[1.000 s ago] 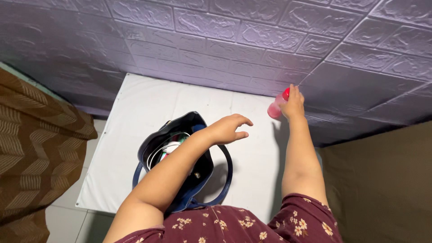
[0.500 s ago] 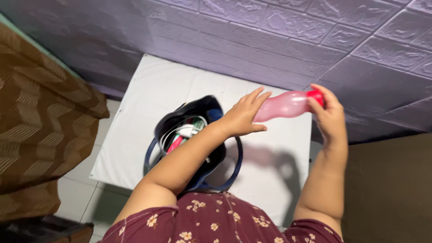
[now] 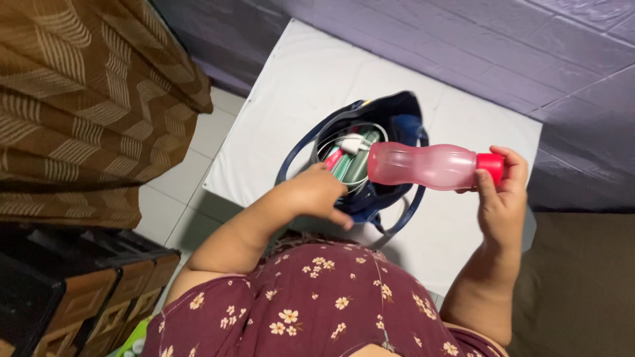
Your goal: The person takes items out of a blue handbag on a table and lays them out, removing a pink water bottle, a wallet, a glasses case, a charging cable and adapter, a pack of wipes, a small pouch, a watch and other small items, arranging them on the table next to the empty bag.
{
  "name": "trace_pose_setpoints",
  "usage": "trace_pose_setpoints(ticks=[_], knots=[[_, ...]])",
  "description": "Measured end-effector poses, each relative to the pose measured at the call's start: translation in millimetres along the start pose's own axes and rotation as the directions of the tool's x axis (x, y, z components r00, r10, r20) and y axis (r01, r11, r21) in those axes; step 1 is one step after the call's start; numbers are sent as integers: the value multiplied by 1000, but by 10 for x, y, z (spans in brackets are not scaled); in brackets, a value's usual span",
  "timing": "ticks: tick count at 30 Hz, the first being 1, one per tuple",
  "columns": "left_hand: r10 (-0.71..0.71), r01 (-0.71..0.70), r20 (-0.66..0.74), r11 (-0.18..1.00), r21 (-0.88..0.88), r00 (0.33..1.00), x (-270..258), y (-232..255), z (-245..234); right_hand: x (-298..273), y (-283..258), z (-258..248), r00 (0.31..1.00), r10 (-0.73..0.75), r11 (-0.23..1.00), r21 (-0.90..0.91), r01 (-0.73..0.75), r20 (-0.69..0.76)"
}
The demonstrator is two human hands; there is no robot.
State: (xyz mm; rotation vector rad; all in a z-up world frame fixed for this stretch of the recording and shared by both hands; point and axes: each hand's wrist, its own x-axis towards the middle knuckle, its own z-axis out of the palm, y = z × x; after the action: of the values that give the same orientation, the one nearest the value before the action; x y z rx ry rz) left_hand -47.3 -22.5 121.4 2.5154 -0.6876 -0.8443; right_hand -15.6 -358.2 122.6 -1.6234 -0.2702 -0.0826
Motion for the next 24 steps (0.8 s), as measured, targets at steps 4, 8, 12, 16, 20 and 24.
trace_pose_setpoints(ticks=[4,8,12,16,20,24], knots=[[42,-60,56,930,364,998,-104,54,420,-39,-285,248,993,-17,974,-224,44,120],[76,4,-184,917,399,980,-53,16,655,-35,-411,691,932,-229,753,-556,352,280],[18,41,-384,989,144,923,-23,-63,617,-22,-476,943,901,-269,580,-690,433,339],[-213,213,-1,977,22,977,359,1,438,-61,-533,872,927,-279,507,-782,363,250],[-70,69,1,991,115,998,578,24,359,-152,-524,705,933,-304,538,-774,334,191],[300,-276,81,934,-225,950,460,-92,384,-185,-494,614,947,-282,605,-737,302,157]])
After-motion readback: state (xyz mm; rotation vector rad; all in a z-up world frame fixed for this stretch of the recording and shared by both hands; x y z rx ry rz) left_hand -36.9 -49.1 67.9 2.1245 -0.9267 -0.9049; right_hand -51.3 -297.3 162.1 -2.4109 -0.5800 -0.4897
